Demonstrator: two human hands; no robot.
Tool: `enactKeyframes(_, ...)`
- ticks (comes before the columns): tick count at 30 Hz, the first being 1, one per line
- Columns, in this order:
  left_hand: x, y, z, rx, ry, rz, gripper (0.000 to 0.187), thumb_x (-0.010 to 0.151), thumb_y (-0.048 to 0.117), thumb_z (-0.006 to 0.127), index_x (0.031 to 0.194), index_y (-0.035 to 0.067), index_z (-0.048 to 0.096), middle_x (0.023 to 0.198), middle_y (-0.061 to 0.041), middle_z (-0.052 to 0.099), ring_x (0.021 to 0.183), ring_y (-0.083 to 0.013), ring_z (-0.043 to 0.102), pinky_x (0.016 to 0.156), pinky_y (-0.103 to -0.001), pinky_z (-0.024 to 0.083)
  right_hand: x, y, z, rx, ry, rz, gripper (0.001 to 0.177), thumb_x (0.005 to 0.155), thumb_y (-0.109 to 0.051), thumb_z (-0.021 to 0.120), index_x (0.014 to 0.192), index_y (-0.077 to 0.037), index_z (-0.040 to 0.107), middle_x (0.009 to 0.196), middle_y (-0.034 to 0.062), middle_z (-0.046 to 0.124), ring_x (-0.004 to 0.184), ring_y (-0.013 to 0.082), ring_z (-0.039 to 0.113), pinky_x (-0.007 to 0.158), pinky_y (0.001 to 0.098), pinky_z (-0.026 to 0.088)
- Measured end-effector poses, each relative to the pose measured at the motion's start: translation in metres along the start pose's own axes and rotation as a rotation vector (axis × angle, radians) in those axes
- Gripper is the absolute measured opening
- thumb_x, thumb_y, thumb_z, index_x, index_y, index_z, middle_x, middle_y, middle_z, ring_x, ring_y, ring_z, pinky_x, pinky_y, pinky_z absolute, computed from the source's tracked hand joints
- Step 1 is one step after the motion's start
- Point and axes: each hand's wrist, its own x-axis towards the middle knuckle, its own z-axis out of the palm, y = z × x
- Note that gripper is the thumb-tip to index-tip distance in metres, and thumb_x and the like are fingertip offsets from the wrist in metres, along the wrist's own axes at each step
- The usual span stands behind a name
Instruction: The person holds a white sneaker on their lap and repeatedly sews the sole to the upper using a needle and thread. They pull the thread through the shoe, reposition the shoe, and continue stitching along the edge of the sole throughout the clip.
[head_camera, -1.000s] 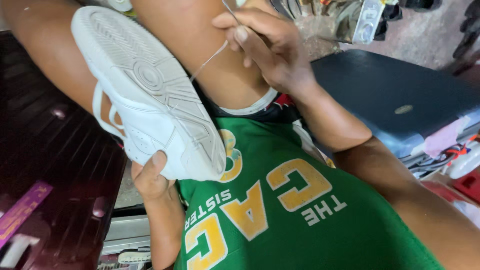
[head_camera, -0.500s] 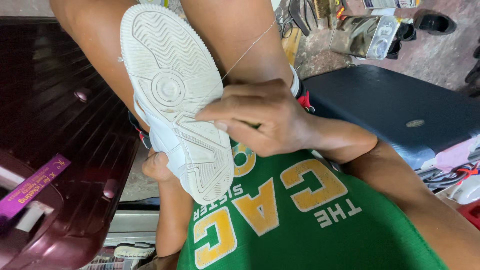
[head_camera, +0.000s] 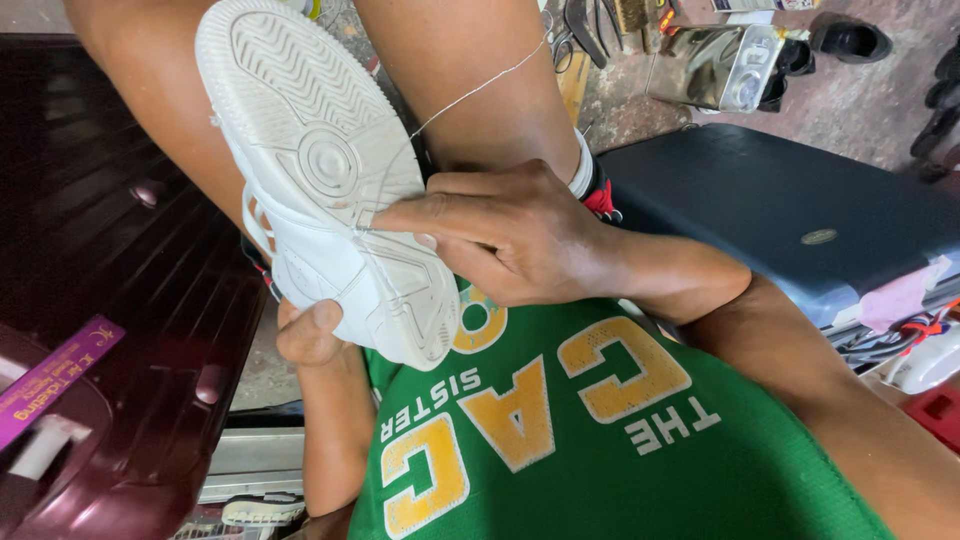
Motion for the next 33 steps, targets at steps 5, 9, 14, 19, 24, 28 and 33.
enactKeyframes(5,-0.001,0.007,0.016,0.302,0.125,-0.035,0.083,0.082,0.012,0.071,0.154,-0.012,0.037,0.149,-0.018,0.054,0.14,-0.0287,0.053,0.124,-0.038,0.037,-0.004,0.008,-0.003,-0.02,0.009,0.036,0.035,0.103,0.002,0.063,0.137,-0.005,0.063,0.095,0.0088,0.065,0.079,0.0224,0.068,0.069,0.0362,0.053)
enactKeyframes(9,0.006,0.007,0.038,0.542,0.085,-0.045,0.064,0.093,0.003,0.067,0.151,-0.008,0.043,0.143,-0.012,0.057,0.132,-0.0204,0.054,0.119,-0.033,0.039,-0.006,0.025,-0.01,-0.18,0.004,0.015,0.033,0.097,0.002,0.066,0.13,-0.004,0.065,0.099,0.0114,0.068,0.083,0.0292,0.07,0.071,0.0401,0.054)
enactKeyframes(14,0.017,0.004,0.057,0.729,-0.008,-0.01,0.049,0.099,0.003,0.066,0.144,-0.007,0.05,0.138,-0.01,0.06,0.127,-0.0174,0.056,0.114,-0.03,0.042,-0.002,0.044,-0.018,-0.195,-0.03,0.039,0.028,0.098,-0.002,0.069,0.126,-0.007,0.068,0.112,0.0099,0.074,0.095,0.0286,0.074,0.08,0.0398,0.059)
enactKeyframes(19,0.022,0.009,0.068,0.843,-0.005,-0.015,0.04,0.098,0.003,0.068,0.135,-0.007,0.056,0.127,-0.01,0.064,0.117,-0.0173,0.059,0.108,-0.03,0.046,0.008,0.047,-0.024,-0.247,-0.049,0.03,0.019,0.1,-0.006,0.069,0.119,-0.008,0.07,0.106,0.0086,0.075,0.092,0.0268,0.075,0.075,0.0377,0.059)
enactKeyframes(24,0.029,0.012,0.071,1.022,-0.016,-0.04,0.031,0.095,0.004,0.072,0.123,-0.005,0.064,0.113,-0.01,0.07,0.103,-0.0175,0.065,0.097,-0.03,0.052,0.02,0.046,-0.022,-0.325,-0.056,0.019,0.018,0.099,-0.006,0.07,0.117,-0.008,0.07,0.105,0.0081,0.074,0.09,0.0271,0.074,0.073,0.0375,0.058)
enactKeyframes(28,0.032,0.014,0.069,0.993,0.013,-0.025,0.034,0.095,0.004,0.071,0.126,-0.006,0.061,0.116,-0.011,0.068,0.107,-0.0179,0.063,0.099,-0.03,0.05,0.029,0.051,-0.011,-0.306,-0.085,0.03,0.012,0.1,-0.006,0.071,0.111,-0.007,0.068,0.098,0.0071,0.073,0.082,0.0253,0.073,0.066,0.0378,0.056)
enactKeyframes(33,0.03,0.016,0.066,0.906,-0.012,-0.028,0.036,0.097,0.004,0.068,0.131,-0.006,0.059,0.123,-0.009,0.066,0.113,-0.017,0.061,0.104,-0.029,0.048,0.031,0.061,-0.014,-0.321,-0.082,-0.071,0.011,0.1,-0.007,0.072,0.11,-0.009,0.068,0.093,0.005,0.071,0.083,0.0263,0.073,0.07,0.0404,0.055)
